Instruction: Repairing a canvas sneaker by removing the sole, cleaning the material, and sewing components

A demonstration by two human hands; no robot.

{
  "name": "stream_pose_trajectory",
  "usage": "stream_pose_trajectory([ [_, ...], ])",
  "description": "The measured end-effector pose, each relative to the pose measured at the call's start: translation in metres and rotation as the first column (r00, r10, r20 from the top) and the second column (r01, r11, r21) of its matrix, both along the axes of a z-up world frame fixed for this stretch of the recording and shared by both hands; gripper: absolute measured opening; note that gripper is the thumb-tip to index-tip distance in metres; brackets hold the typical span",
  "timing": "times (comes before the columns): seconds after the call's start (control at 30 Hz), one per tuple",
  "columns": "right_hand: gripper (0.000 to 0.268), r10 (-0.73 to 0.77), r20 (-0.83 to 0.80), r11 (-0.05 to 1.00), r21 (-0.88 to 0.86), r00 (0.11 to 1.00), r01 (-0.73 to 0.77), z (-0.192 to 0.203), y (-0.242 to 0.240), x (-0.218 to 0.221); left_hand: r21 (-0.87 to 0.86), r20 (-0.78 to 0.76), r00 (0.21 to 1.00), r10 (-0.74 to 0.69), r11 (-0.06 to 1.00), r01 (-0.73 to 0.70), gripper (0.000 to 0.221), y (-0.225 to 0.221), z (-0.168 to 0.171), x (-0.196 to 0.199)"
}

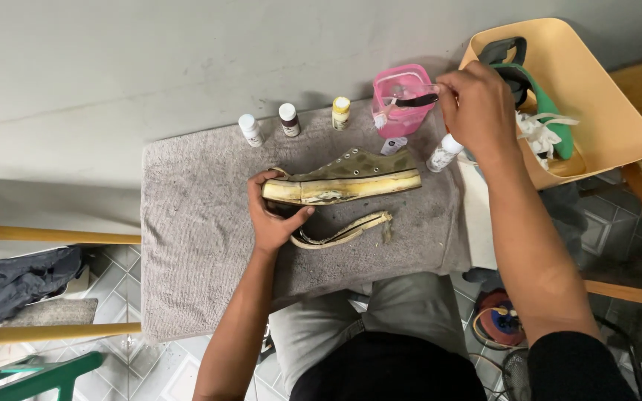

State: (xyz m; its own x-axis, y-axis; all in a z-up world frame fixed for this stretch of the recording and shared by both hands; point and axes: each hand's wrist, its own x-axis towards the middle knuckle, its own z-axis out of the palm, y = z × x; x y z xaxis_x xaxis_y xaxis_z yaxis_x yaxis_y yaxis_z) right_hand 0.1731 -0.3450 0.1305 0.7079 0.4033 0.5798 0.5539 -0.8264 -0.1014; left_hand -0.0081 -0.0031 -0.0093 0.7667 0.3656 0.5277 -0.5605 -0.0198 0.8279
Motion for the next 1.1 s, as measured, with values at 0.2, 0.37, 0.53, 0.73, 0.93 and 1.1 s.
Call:
stream_pose_trajectory([
  [0.2,0.008,0.106,0.197,0.979,0.149,0.975,-0.136,-0.008,-0.006,-0.033,-0.006,0.007,1.0,-0.013,1.0,0.013,0.085,0.001,0.0,-0.001],
  [0.37,0.006,0.066,0.044,0.987,0.145,0.997,-0.071,-0.018,-0.018,-0.039,-0.033,0.013,1.0,-0.027,0.999,0.027,0.081,0.0,-0.002,-0.002],
  [0.53,0.016,0.014,-0.031,0.992,0.127,0.999,-0.01,-0.013,-0.016,-0.036,-0.026,0.008,1.0,-0.018,1.0,0.018,0.082,-0.001,-0.005,-0.001],
  [0.73,0.019,-0.001,-0.127,0.996,-0.093,0.992,-0.011,0.003,-0.006,-0.041,0.006,-0.048,0.996,0.076,0.997,-0.076,0.073,-0.009,-0.009,-0.005],
  [0.93,0.017,-0.032,0.044,0.996,-0.087,0.998,0.036,0.006,-0.006,-0.042,0.025,0.0,0.997,0.081,0.996,-0.081,0.071,-0.01,-0.005,-0.001],
  [1.1,0.016,-0.107,0.202,0.99,-0.072,0.973,0.124,0.002,-0.006,-0.067,0.006,0.033,0.995,0.089,0.996,-0.089,0.07,-0.012,-0.002,-0.003],
])
